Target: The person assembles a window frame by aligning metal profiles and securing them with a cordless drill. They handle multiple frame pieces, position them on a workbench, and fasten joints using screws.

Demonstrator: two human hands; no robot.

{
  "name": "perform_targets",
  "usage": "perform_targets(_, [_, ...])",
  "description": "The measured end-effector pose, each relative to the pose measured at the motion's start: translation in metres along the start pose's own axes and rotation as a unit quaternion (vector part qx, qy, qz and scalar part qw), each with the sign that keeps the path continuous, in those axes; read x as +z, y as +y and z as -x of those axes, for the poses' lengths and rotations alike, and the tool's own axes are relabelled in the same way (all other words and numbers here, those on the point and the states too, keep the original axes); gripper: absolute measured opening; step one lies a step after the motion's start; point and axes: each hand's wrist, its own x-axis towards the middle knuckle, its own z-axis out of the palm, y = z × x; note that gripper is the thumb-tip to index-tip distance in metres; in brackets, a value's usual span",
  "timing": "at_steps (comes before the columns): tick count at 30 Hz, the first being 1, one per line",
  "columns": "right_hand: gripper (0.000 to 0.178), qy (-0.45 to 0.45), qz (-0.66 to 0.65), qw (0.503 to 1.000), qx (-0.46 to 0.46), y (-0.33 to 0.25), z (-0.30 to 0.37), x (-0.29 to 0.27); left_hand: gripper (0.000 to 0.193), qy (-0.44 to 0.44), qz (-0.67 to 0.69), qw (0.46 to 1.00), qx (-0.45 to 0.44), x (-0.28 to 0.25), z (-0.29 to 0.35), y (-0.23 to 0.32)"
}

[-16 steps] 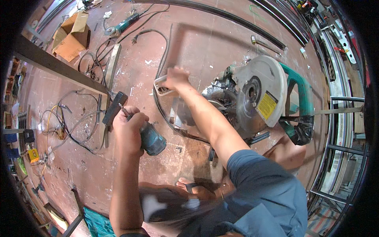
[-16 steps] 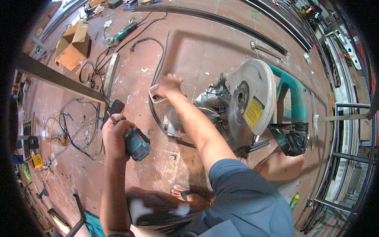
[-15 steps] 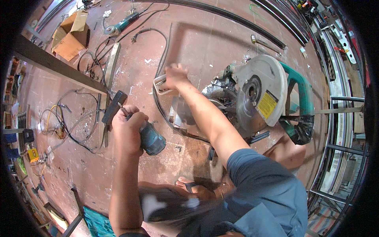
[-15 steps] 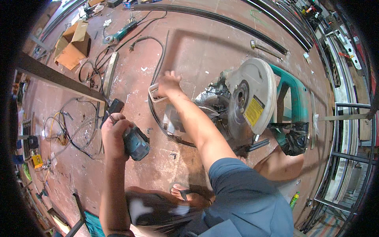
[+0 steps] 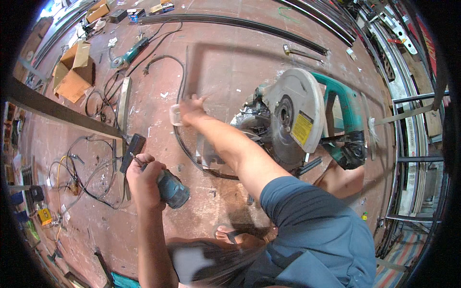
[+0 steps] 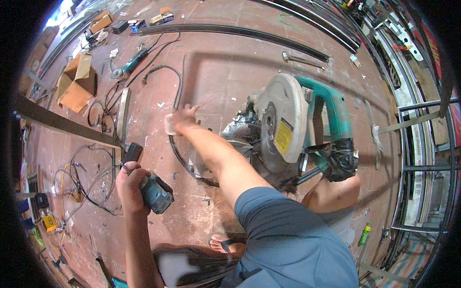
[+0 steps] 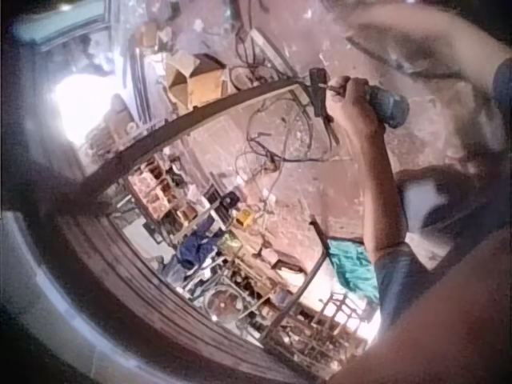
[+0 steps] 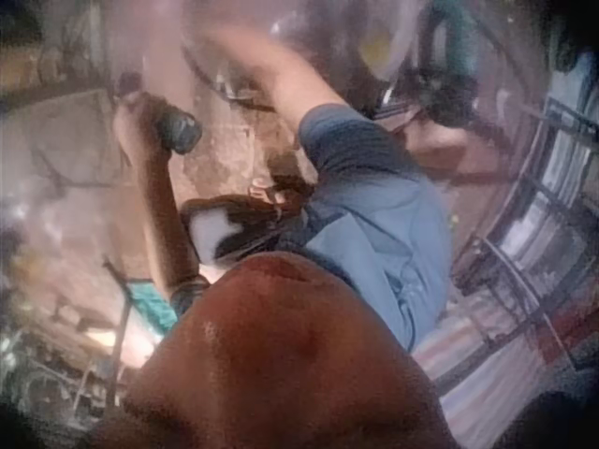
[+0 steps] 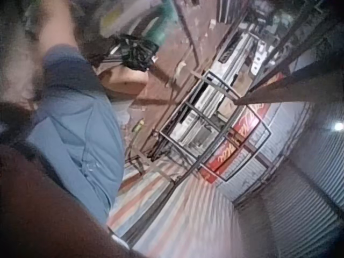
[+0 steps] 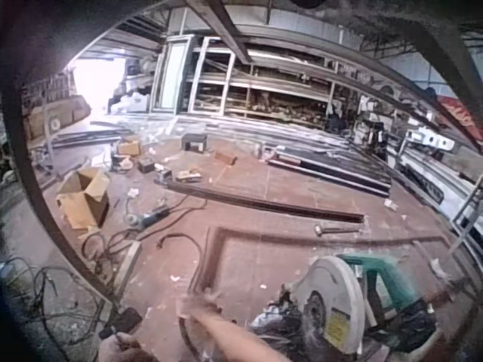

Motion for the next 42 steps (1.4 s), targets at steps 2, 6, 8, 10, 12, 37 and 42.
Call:
perform_targets(2, [0.100, 0.111, -0.099, 0.989, 0.024, -0.016, -0.005, 0.004, 0.017, -0.004, -0.016, 1.000, 0.003, 0.003, 0.003, 0.003])
perform_targets(6, [0.093, 0.181, -0.183, 0.966, -0.037, -0.071, 0.020, -0.006, 0.014, 0.011, -0.035, 0.999, 0.014, -0.006, 0.006, 0.007])
perform_targets(8, [0.087, 0.122, -0.186, 0.969, -0.106, -0.090, 0.044, -0.012, 0.013, 0.042, -0.032, 0.999, 0.004, -0.015, 0.011, 0.008])
perform_targets(10, [0.085, 0.120, -0.137, 0.960, -0.213, -0.099, 0.042, 0.015, 0.014, 0.030, -0.033, 0.999, 0.028, -0.027, 0.007, 0.011])
perform_targets(12, [0.077, 0.149, -0.145, 0.935, -0.287, -0.122, 0.089, 0.035, 0.015, 0.065, -0.038, 0.997, 0.029, -0.049, 0.030, 0.011])
perform_targets(37, [0.080, 0.019, -0.174, 0.911, -0.374, -0.149, 0.245, 0.088, 0.018, 0.172, -0.067, 0.975, -0.121, -0.004, 0.203, 0.023])
perform_targets(42, [0.061, -0.258, -0.691, 0.669, -0.093, -0.049, 0.344, 0.080, 0.019, 0.173, -0.017, 0.979, -0.104, 0.016, 0.184, -0.009])
